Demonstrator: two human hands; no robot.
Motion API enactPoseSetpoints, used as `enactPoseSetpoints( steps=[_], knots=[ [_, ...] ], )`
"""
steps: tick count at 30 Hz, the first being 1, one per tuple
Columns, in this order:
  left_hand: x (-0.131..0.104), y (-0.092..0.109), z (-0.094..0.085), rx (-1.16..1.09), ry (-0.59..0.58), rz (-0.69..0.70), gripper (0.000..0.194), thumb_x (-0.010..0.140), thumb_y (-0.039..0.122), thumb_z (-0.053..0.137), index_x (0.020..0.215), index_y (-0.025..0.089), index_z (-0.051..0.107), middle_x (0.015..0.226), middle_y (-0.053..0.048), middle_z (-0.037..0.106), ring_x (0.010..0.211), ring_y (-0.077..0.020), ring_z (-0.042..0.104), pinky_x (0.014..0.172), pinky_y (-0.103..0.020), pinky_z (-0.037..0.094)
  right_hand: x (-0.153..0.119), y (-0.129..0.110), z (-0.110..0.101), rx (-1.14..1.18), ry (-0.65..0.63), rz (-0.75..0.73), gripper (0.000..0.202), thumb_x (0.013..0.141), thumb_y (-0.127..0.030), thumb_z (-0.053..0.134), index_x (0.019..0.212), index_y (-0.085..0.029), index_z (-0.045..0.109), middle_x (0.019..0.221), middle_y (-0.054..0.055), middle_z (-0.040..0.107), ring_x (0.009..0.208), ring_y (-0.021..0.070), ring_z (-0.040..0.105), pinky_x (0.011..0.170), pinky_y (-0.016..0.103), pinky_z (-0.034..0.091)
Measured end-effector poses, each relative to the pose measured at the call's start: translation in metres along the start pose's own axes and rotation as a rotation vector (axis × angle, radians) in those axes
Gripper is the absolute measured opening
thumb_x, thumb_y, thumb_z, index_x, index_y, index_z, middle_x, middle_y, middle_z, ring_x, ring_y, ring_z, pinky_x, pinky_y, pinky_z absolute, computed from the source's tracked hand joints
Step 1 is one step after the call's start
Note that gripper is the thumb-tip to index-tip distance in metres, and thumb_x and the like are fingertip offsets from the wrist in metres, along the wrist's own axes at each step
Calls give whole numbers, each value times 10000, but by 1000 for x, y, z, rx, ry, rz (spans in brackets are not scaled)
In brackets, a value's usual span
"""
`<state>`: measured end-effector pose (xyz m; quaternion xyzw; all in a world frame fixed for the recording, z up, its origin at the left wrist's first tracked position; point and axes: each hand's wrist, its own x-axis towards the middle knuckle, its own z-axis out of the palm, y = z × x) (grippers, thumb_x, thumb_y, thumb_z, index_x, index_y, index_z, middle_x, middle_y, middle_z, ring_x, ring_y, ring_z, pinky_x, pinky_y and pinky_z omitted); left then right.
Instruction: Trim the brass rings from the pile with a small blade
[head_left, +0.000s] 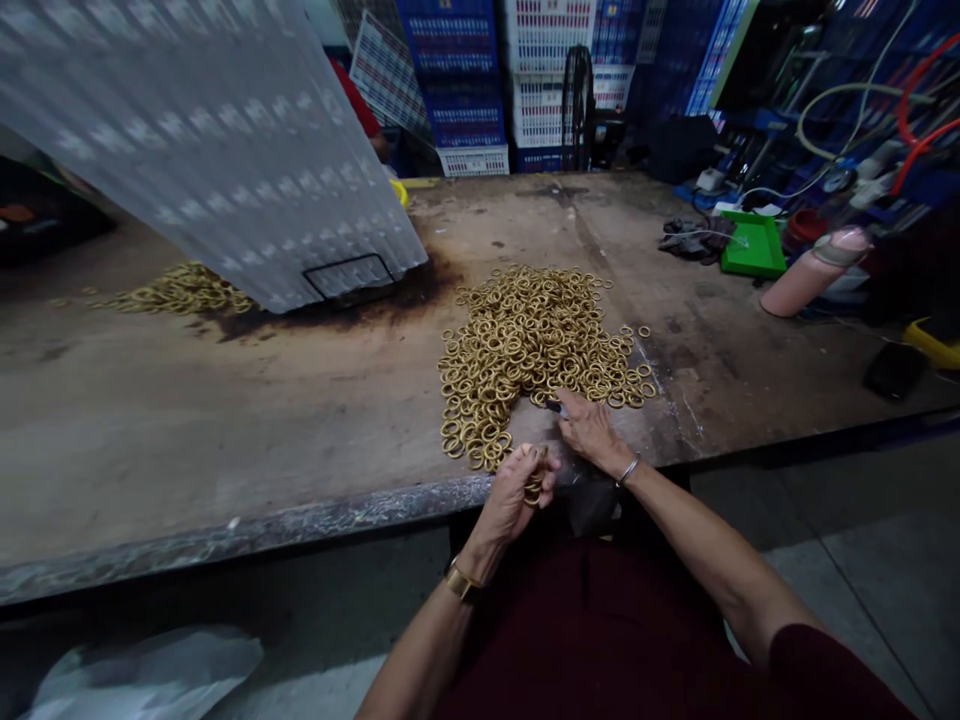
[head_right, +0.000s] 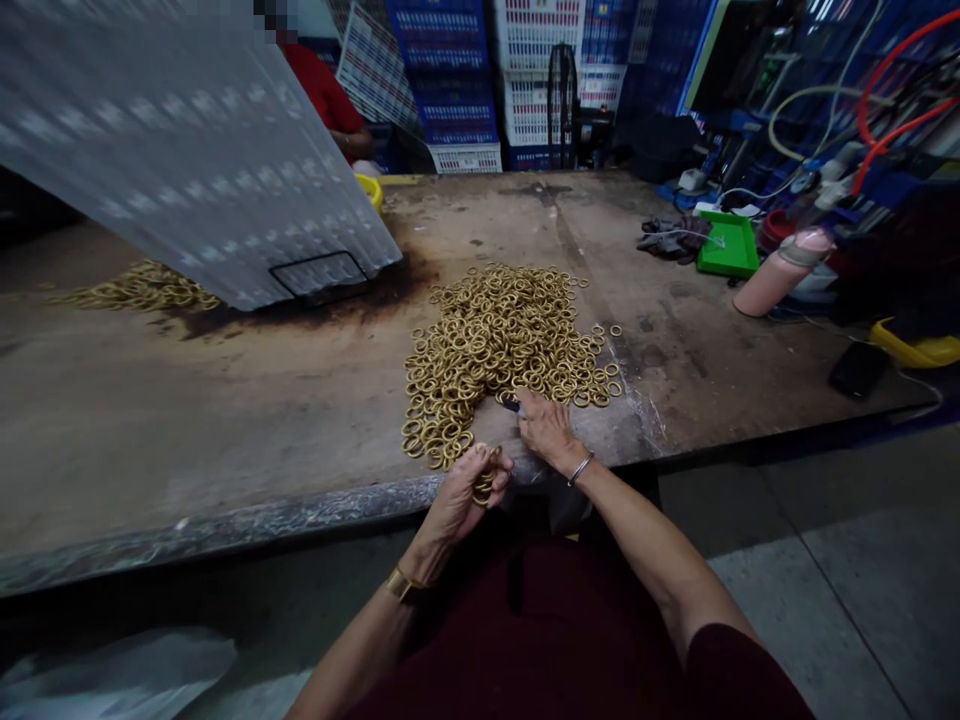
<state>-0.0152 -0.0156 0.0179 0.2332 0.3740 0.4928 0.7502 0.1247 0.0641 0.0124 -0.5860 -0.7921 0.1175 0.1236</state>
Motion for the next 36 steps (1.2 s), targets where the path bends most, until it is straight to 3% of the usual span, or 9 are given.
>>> enactPoseSetpoints(
  steps=[5, 11, 20, 28, 32, 36],
  knots=[
    [0, 5, -8, -44, 22, -12, 391, 642, 389, 744, 721, 169, 430, 766, -28, 636, 505, -65, 500, 375, -146, 314, 18, -1, 7, -50, 13, 42, 337, 855, -233, 424, 1168, -215, 548, 1122, 91, 646, 926, 213, 596, 714, 284, 368],
    [3, 6, -10, -134, 1, -95, 431, 585, 287, 773, 919, 179, 523, 737, -4, 608, 536, -82, 525, 394, -142, 329, 20, 1, 8, -7, 28, 57, 246, 855, -239, 439, 1031, -208, 609, 976, 76, 682, 842, 187, 606, 678, 262, 354],
    [16, -1, -11, -228, 37, -118, 337, 583, 300, 780, 679, 145, 497, 682, -12, 584, 581, -91, 543, 392, -131, 300, 12, 22, 11, 349, 145, 113, 228, 818, -304, 467, 877, -202, 662, 692, 11, 636, 590, 124, 502, 590, 221, 345],
    [23, 7, -2, -118, 65, -69, 280, 580, 288, 766, 696, 127, 567, 672, -7, 588, 566, -86, 554, 370, -129, 315, 4, 26, 7, 728, 174, 171, 211, 734, -324, 503, 765, -163, 637, 597, -38, 507, 539, 91, 405, 538, 200, 331],
    [26, 7, 0, -53, 114, -46, 332, 547, 276, 785, 784, 130, 606, 677, 1, 590, 544, -75, 548, 375, -127, 313, -3, 26, 5, 785, 121, 129, 221, 729, -353, 519, 727, -158, 625, 600, -40, 498, 553, 86, 398, 538, 197, 323],
    [31, 4, 1, 98, 184, 66, 364, 573, 370, 767, 804, 147, 596, 573, 43, 529, 456, -55, 475, 366, -133, 291, -10, 26, -2, 783, 70, 114, 162, 691, -314, 536, 669, -166, 599, 592, -46, 488, 569, 86, 395, 542, 194, 316]
  ],
)
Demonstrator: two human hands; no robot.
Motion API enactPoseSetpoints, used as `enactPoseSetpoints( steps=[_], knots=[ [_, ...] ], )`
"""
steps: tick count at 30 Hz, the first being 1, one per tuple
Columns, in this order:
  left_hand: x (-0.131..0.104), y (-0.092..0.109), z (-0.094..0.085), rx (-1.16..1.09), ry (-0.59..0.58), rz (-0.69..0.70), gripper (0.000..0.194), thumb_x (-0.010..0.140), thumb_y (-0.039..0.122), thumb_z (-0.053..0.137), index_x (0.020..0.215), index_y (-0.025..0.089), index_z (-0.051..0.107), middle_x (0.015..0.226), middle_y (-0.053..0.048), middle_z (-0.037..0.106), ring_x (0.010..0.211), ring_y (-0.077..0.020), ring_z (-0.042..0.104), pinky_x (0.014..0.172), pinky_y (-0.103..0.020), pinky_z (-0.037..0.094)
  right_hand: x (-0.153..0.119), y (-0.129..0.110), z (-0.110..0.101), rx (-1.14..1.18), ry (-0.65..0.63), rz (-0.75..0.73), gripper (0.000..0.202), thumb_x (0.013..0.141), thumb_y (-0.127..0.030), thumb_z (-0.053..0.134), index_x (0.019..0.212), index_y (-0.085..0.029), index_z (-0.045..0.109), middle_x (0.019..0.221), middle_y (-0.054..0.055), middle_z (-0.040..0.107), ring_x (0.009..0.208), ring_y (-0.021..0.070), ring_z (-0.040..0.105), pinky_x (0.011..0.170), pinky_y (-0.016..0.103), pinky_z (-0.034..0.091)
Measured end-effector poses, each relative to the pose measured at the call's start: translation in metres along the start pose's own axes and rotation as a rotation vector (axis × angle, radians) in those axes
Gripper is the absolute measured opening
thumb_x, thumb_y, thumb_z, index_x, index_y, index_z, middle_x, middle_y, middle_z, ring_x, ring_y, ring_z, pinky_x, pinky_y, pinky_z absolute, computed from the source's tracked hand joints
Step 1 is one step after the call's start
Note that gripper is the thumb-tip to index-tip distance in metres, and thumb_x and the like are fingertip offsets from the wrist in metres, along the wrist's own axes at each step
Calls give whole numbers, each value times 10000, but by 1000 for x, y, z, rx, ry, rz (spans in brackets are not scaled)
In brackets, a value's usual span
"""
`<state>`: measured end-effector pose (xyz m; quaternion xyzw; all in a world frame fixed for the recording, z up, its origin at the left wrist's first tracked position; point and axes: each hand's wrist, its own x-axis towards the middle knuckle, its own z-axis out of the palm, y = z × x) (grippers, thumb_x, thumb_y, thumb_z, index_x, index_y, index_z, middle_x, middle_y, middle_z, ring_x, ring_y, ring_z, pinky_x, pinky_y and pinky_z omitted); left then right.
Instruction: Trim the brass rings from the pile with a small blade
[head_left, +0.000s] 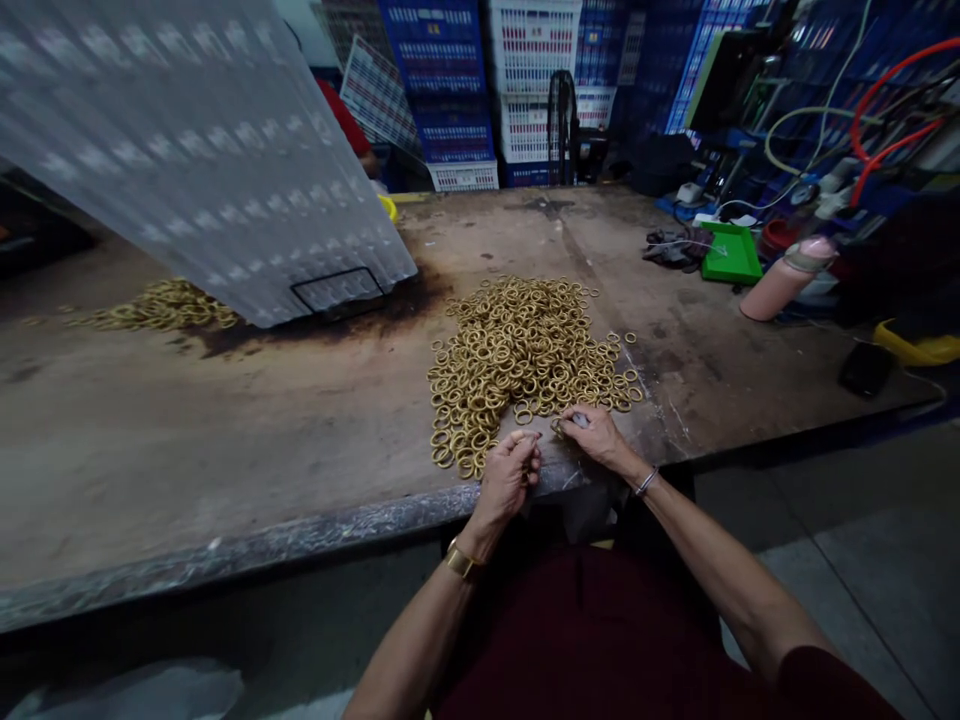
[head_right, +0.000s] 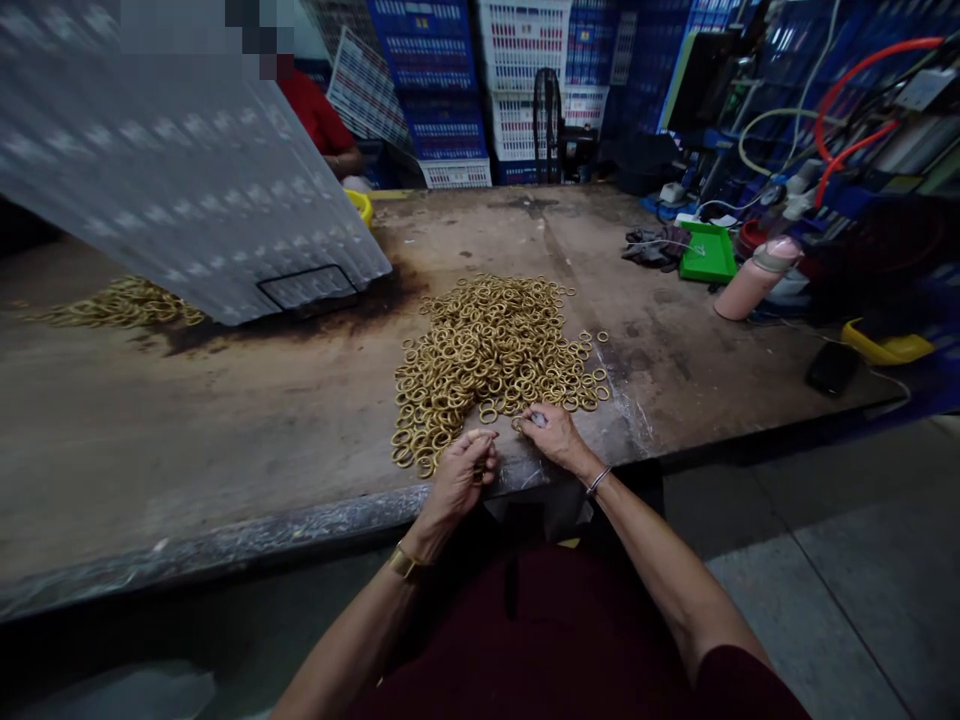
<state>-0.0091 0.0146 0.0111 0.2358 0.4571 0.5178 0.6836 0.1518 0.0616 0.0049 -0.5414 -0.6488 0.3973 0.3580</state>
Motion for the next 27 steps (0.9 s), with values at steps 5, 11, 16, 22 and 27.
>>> enactPoseSetpoints(
  steps=[5, 11, 16, 22, 27],
  knots=[
    [2, 2, 6, 298, 50, 150, 341, 664, 368, 678, 927, 157, 628, 521, 61, 504, 401, -56, 434, 361, -152, 316, -8, -5, -6, 41, -116, 28, 190, 702, -349, 536, 643, -171, 571, 562, -56, 449, 548, 82, 368, 513, 194, 293],
    [5, 1, 11, 468, -38, 115, 263, 650, 360, 661, 799, 144, 647, 504, 46, 517, 393, -67, 438, 345, -163, 317, -9, -12, 0, 124, -168, 7, 254, 707, -410, 557, 613, -175, 533, 536, -64, 407, 516, 74, 339, 489, 201, 273],
    [7, -8, 12, 288, 23, 132, 325, 650, 412, 677, 824, 142, 625, 566, 38, 546, 432, -56, 474, 369, -148, 334, -10, -19, 11, 253, -61, 120, 290, 679, -456, 580, 632, -184, 491, 519, -75, 398, 484, 63, 332, 461, 195, 275],
    [7, -16, 17, 147, 57, 134, 361, 631, 405, 706, 844, 131, 606, 596, 28, 563, 472, -59, 499, 375, -141, 333, -17, -17, 15, 545, -125, 339, 366, 653, -521, 578, 794, -215, 436, 462, -121, 393, 354, 43, 258, 354, 176, 194],
    [7, -18, 16, 169, 31, 116, 390, 638, 398, 702, 903, 132, 598, 616, 21, 585, 466, -59, 506, 376, -140, 340, -15, -16, 11, 455, -78, 290, 299, 670, -473, 566, 734, -203, 454, 474, -96, 440, 384, 47, 320, 387, 181, 246]
  ],
)
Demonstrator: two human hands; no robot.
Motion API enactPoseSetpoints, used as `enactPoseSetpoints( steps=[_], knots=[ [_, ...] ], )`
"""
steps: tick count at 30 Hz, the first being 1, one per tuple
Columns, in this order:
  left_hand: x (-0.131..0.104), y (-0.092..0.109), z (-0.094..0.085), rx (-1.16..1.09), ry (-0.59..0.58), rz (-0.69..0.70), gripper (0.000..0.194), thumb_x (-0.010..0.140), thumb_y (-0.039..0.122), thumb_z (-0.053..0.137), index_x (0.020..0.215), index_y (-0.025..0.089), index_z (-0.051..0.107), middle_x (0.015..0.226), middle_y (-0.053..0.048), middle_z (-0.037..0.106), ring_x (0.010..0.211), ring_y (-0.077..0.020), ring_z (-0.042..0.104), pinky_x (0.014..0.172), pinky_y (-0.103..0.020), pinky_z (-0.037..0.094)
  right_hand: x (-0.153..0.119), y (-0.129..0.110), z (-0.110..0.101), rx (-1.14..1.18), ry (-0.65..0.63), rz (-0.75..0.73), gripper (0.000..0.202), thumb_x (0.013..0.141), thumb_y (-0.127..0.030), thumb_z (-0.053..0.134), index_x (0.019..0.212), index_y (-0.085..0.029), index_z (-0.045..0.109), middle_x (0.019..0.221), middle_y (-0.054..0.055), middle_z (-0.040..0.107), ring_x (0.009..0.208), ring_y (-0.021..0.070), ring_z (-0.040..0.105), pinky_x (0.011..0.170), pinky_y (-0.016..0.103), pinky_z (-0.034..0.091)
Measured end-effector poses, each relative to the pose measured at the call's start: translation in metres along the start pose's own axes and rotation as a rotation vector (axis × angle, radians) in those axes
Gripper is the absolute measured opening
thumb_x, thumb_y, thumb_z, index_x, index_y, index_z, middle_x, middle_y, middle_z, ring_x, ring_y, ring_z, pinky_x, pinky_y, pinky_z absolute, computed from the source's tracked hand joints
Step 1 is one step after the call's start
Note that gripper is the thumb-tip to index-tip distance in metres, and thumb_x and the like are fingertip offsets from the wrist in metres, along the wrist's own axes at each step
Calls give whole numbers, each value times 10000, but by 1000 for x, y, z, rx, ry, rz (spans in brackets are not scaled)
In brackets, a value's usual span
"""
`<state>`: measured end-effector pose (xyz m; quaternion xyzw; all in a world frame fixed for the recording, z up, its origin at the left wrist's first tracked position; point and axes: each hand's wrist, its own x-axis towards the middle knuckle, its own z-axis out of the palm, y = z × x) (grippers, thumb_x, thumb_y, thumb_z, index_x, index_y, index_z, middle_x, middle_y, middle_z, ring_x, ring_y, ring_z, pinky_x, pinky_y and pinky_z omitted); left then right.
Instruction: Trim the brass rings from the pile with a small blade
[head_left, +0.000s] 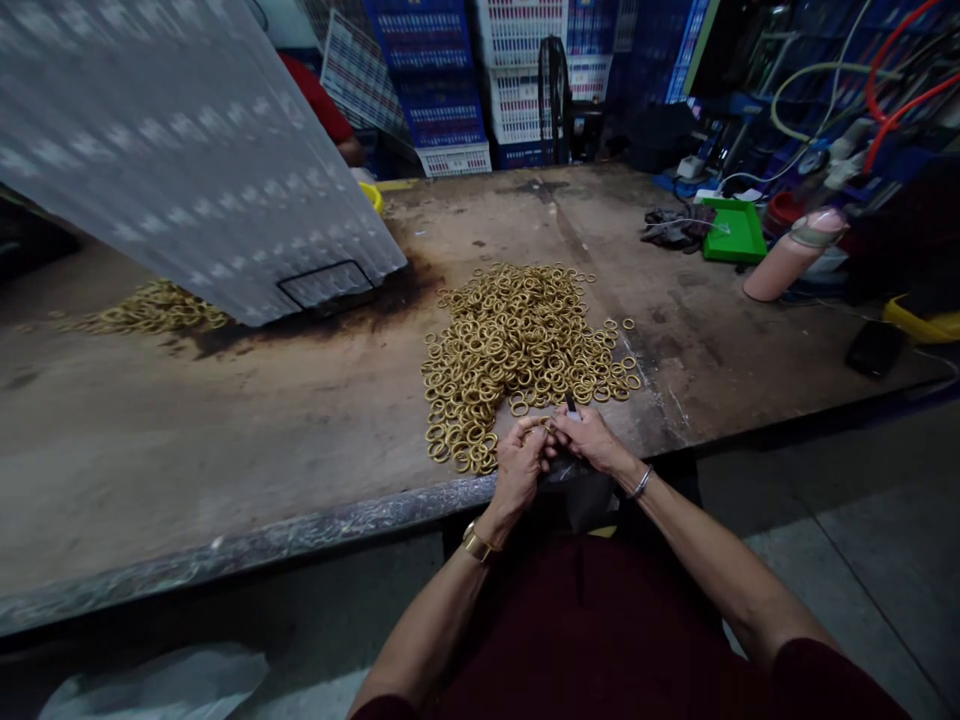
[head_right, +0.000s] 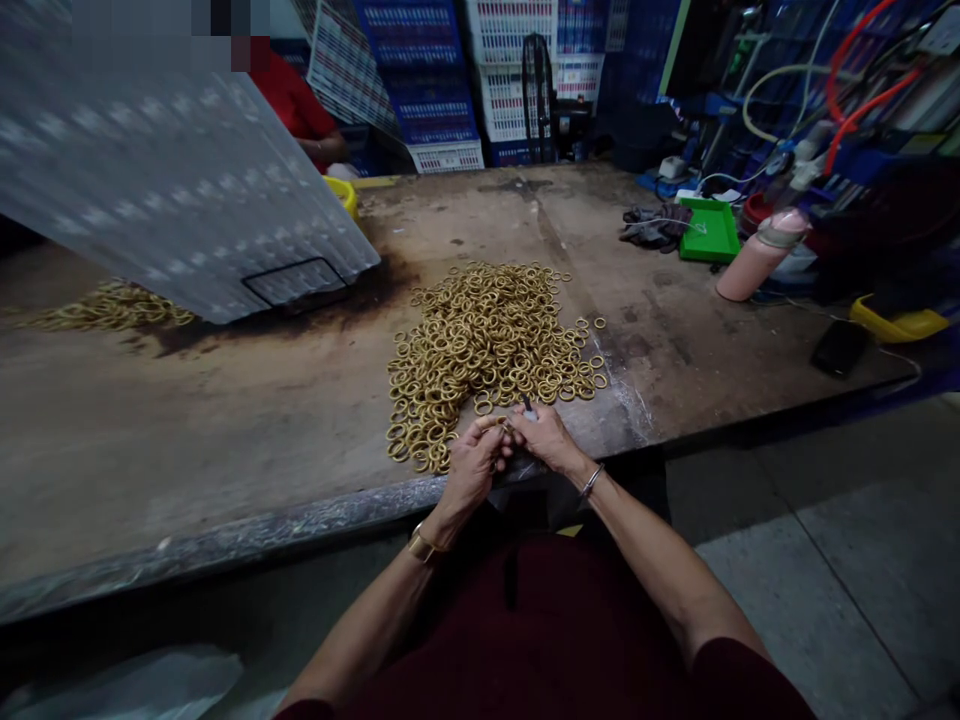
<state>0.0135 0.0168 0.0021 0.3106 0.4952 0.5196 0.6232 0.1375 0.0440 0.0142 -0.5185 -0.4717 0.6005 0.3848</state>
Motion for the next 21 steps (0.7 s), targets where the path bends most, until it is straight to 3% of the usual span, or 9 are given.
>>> enactPoseSetpoints(
  steps=[5, 9, 13, 17, 21],
  knots=[
    [-1, 9, -6, 31, -54, -55, 379, 637, 402, 705, 889, 141, 599, 609, 35, 572, 435, -45, 474, 363, -137, 327, 3, -10, -6, -226, -53, -160, 196, 698, -371, 533, 648, -187, 490, 498, -68, 463, 480, 64, 398, 476, 190, 314],
    [0, 14, -10, 11, -84, -91, 375, 618, 412, 723, 843, 148, 581, 592, 44, 560, 426, -43, 470, 358, -133, 316, 4, -12, -6, -292, -74, -194, 173, 699, -343, 525, 638, -184, 499, 514, -65, 469, 498, 65, 401, 486, 189, 314],
    [-1, 12, -12, 31, -86, -46, 357, 639, 421, 714, 834, 153, 580, 612, 37, 573, 445, -46, 479, 374, -136, 331, 5, -4, -2, -206, -42, -120, 195, 696, -379, 543, 695, -188, 502, 528, -68, 491, 453, 57, 395, 442, 184, 304],
    [-4, 10, -12, 58, -101, -2, 328, 684, 417, 679, 847, 144, 601, 662, 11, 605, 485, -49, 495, 402, -138, 354, 5, 4, 1, -25, -95, 40, 292, 705, -475, 536, 785, -199, 486, 511, -82, 493, 350, 46, 317, 351, 184, 219],
    [-5, 11, -12, 59, -122, -66, 303, 665, 391, 691, 812, 140, 609, 647, 14, 595, 468, -45, 481, 388, -137, 331, 5, 6, -1, 12, -83, 61, 295, 669, -452, 582, 778, -195, 485, 521, -82, 494, 360, 41, 323, 359, 177, 226]
  ],
)
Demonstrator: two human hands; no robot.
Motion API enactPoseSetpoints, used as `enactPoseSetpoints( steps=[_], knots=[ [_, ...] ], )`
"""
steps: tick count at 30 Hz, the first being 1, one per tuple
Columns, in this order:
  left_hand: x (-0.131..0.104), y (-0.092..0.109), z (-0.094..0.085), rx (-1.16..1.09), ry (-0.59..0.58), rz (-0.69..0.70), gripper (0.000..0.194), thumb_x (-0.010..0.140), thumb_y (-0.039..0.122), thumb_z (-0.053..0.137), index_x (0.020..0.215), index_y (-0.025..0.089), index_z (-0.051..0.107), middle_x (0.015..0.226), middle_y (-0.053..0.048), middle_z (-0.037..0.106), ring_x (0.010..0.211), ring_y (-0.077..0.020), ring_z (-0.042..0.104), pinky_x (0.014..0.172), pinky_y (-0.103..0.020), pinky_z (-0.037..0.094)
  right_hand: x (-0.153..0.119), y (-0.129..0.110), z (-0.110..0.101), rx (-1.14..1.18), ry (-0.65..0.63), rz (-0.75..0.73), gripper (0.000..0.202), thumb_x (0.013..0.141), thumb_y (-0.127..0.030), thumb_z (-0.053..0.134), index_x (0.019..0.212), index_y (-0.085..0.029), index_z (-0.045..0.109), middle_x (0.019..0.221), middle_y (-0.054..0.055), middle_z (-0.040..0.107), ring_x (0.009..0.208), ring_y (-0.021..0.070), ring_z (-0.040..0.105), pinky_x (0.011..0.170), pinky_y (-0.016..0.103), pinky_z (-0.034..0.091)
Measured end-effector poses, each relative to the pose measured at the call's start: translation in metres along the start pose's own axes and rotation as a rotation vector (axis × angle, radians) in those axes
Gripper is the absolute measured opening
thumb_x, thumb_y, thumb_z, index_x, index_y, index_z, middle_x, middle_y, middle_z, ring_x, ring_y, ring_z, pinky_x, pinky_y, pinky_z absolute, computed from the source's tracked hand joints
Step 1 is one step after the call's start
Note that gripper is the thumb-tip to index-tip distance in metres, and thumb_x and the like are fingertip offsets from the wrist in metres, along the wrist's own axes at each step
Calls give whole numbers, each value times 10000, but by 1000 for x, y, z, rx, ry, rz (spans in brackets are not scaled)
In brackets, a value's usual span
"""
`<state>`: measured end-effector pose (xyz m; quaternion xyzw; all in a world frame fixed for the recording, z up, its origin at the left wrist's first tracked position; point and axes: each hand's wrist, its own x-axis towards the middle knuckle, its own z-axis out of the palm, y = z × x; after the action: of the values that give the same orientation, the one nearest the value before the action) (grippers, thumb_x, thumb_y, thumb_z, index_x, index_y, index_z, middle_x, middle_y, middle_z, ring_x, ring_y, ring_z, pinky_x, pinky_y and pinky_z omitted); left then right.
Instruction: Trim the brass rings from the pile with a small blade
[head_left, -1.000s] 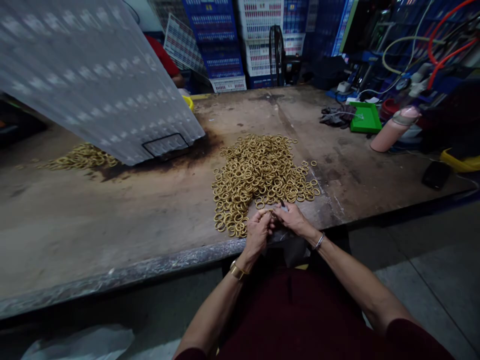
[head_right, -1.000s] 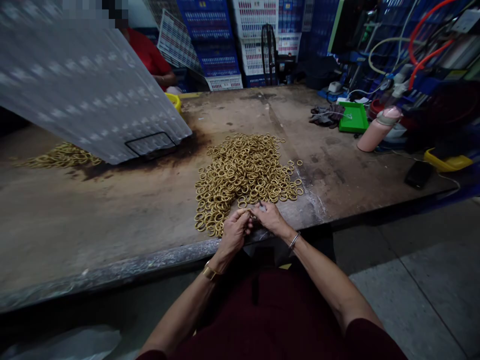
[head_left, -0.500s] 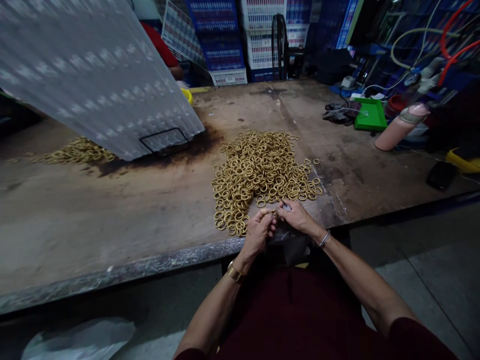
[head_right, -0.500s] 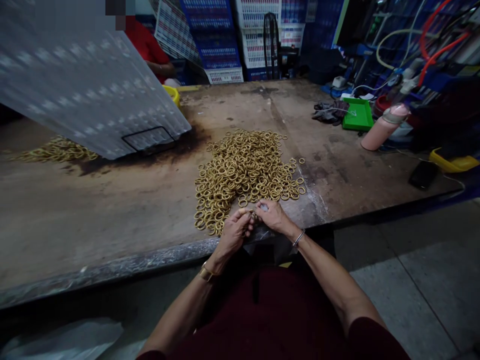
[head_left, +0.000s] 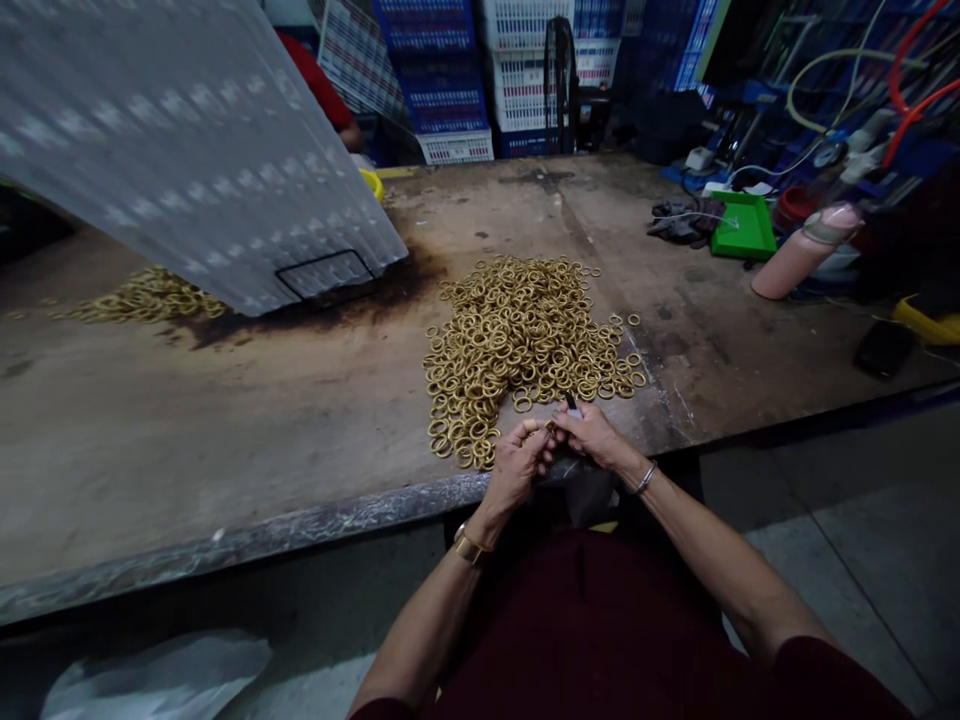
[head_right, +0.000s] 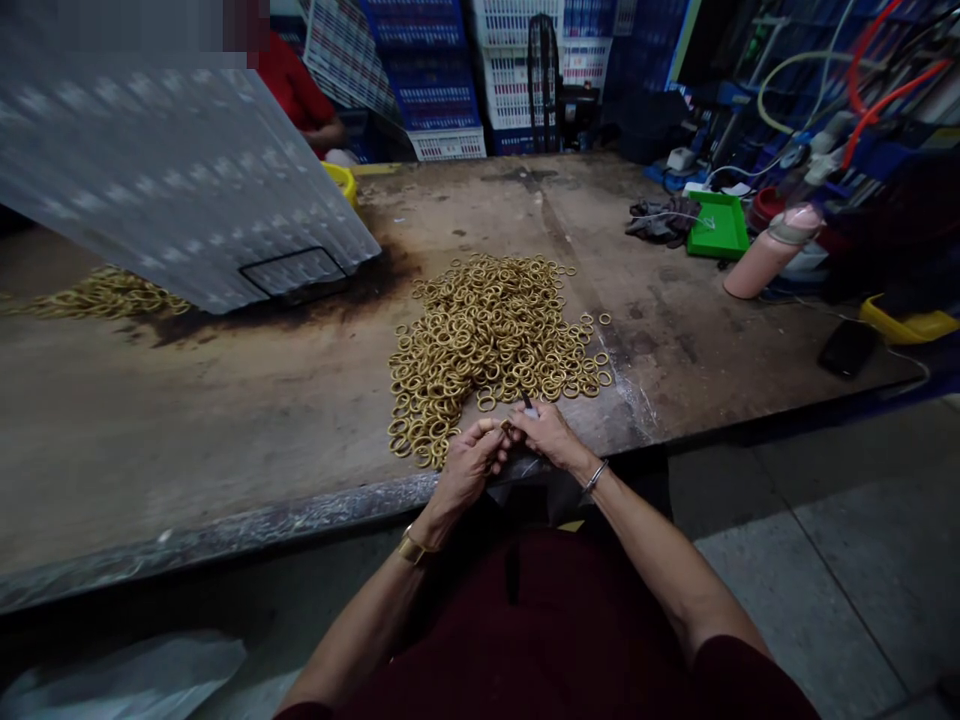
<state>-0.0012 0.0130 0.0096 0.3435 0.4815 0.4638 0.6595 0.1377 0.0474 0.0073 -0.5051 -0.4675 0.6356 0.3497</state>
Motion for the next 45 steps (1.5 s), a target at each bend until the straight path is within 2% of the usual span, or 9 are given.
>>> enactPoseSetpoints(
  steps=[8, 21, 25, 30, 33, 37, 39, 41, 45],
  knots=[
    [1, -2, -1, -10, -36, -90, 360, 649, 451, 689, 812, 148, 583, 604, 33, 550, 440, -44, 459, 381, -139, 318, 0, -6, -1, -320, 103, -204, 179, 649, -353, 563, 639, -180, 517, 555, -68, 432, 530, 72, 372, 499, 195, 304],
    [-1, -3, -4, -31, -74, -85, 338, 648, 435, 695, 790, 156, 569, 598, 36, 539, 447, -39, 457, 402, -139, 321, 2, 0, 0, -190, 85, -135, 164, 684, -353, 491, 714, -192, 500, 551, -57, 504, 466, 76, 382, 489, 204, 319],
    [-2, -1, -2, -88, -11, -83, 361, 614, 428, 721, 790, 153, 567, 583, 36, 543, 443, -42, 461, 393, -138, 318, 1, 7, -7, -493, 222, -219, 127, 731, -293, 466, 706, -189, 535, 559, -32, 512, 506, 98, 419, 518, 214, 314],
    [-1, -2, 0, -49, 39, -28, 364, 631, 452, 707, 780, 150, 570, 585, 34, 549, 442, -43, 462, 388, -139, 325, -13, 11, -7, -991, 74, -392, 161, 795, -223, 449, 798, -202, 608, 664, 18, 607, 586, 131, 495, 568, 240, 293],
    [-2, -4, 0, -4, 56, 5, 353, 660, 463, 686, 759, 150, 556, 588, 30, 551, 449, -44, 465, 397, -141, 333, -17, 10, -3, -1159, 34, -357, 186, 800, -181, 446, 860, -202, 621, 763, 50, 658, 645, 152, 548, 584, 251, 292],
    [-8, -1, -2, -35, 11, -27, 343, 653, 438, 704, 762, 147, 558, 574, 36, 545, 437, -38, 456, 395, -136, 318, -13, 5, -7, -1295, 144, -234, 257, 794, -164, 440, 985, -182, 611, 836, 92, 680, 691, 170, 579, 588, 257, 296],
    [-12, 4, -2, -94, -30, -50, 338, 648, 415, 718, 783, 147, 564, 576, 37, 545, 440, -38, 460, 400, -138, 322, -8, 3, -11, -1270, 212, -207, 285, 788, -177, 446, 1026, -177, 603, 821, 92, 678, 691, 172, 578, 586, 254, 301],
    [-14, 8, -2, -174, -58, -64, 343, 637, 396, 735, 796, 150, 558, 579, 40, 545, 445, -42, 463, 400, -141, 327, -4, 1, -11, -1135, 242, -226, 248, 785, -198, 446, 960, -174, 619, 772, 74, 663, 662, 161, 561, 582, 248, 311],
    [-13, 10, 0, -306, -107, -97, 374, 612, 390, 760, 792, 153, 534, 618, 31, 562, 460, -49, 468, 384, -144, 315, -2, 1, -1, -531, 171, -129, 205, 783, -318, 458, 709, -170, 579, 569, -9, 544, 480, 95, 428, 488, 219, 307]
  ],
)
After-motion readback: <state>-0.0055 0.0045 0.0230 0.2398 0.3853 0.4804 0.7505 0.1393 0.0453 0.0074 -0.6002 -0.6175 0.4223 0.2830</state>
